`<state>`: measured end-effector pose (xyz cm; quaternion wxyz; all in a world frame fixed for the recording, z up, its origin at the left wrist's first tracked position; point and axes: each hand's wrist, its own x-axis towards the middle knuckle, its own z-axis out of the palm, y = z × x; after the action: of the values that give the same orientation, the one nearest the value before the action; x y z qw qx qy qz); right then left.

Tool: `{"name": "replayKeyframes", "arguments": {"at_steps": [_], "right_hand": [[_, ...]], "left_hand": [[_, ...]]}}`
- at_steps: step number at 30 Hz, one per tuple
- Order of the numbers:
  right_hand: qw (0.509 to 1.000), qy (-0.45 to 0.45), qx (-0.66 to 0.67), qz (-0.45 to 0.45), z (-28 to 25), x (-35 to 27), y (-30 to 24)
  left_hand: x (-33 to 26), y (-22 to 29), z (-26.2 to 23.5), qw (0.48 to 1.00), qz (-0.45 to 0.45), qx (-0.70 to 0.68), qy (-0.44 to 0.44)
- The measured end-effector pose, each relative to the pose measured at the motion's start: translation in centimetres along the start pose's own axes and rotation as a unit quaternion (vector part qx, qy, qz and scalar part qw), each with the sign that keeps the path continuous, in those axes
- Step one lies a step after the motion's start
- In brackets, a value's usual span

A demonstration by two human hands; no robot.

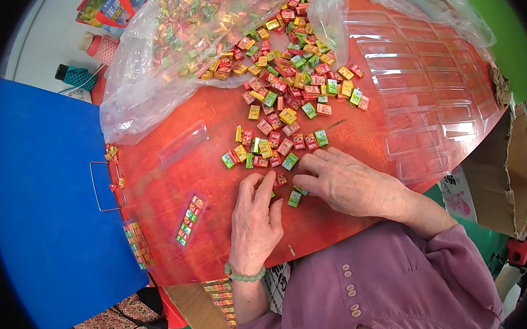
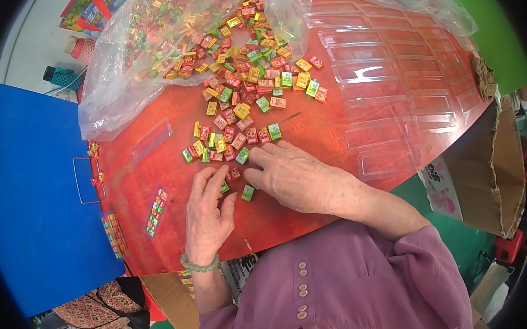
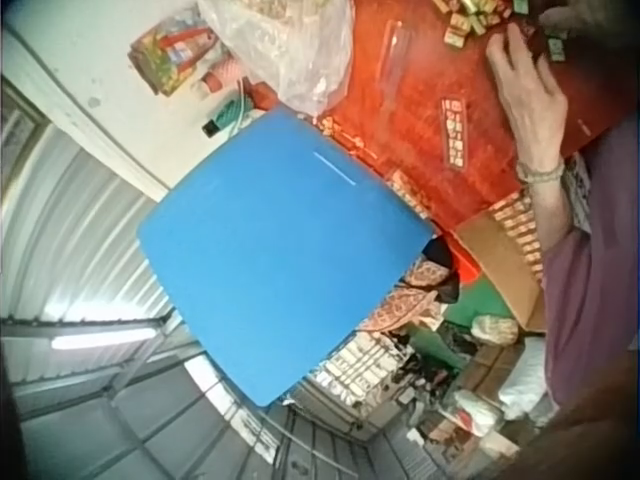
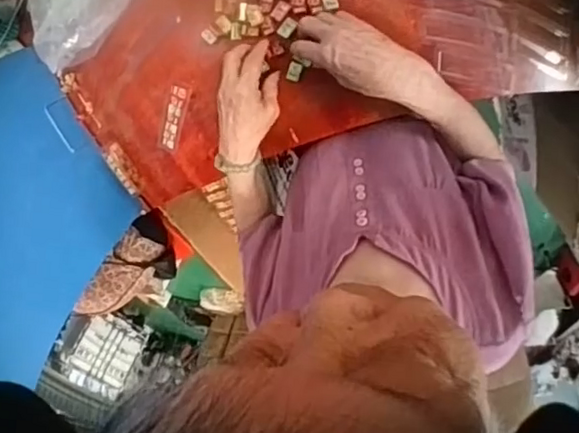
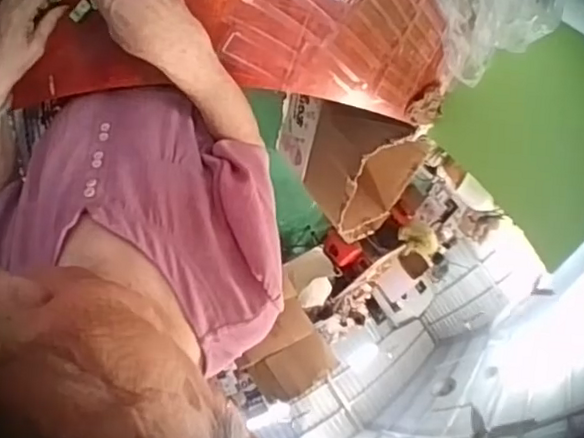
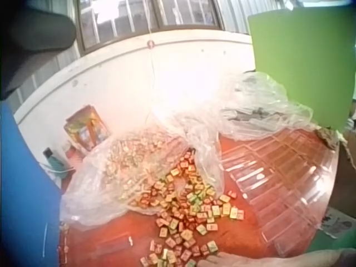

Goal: Sorting and packing small colorful wrapped items into clear plastic trays at a factory workbench.

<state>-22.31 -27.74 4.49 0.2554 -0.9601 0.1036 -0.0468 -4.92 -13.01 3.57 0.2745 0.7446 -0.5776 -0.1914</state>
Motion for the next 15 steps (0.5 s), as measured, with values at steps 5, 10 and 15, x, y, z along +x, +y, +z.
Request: {"name": "replayKeyframes", "arguments": {"at_steps": [5, 10, 15], "right_hand": [[1.0, -0.006, -0.001, 0.018, 0.5, -0.9, -0.6], [0.999, 0.002, 0.03, 0.041, 1.4, -1.5, -1.6], [0.995, 0.077, 0.033, 0.057, 2.8, -1.1, -2.5]], "left_hand": [[0.7, -0.1, 0.1, 1.0, 0.012, 0.011, 0.004], [1.0, -0.1, 0.7, 0.999, 0.025, 0.021, 0.022], [1.2, -0.1, 1.3, 0.996, 0.053, 0.022, 0.068]]}}
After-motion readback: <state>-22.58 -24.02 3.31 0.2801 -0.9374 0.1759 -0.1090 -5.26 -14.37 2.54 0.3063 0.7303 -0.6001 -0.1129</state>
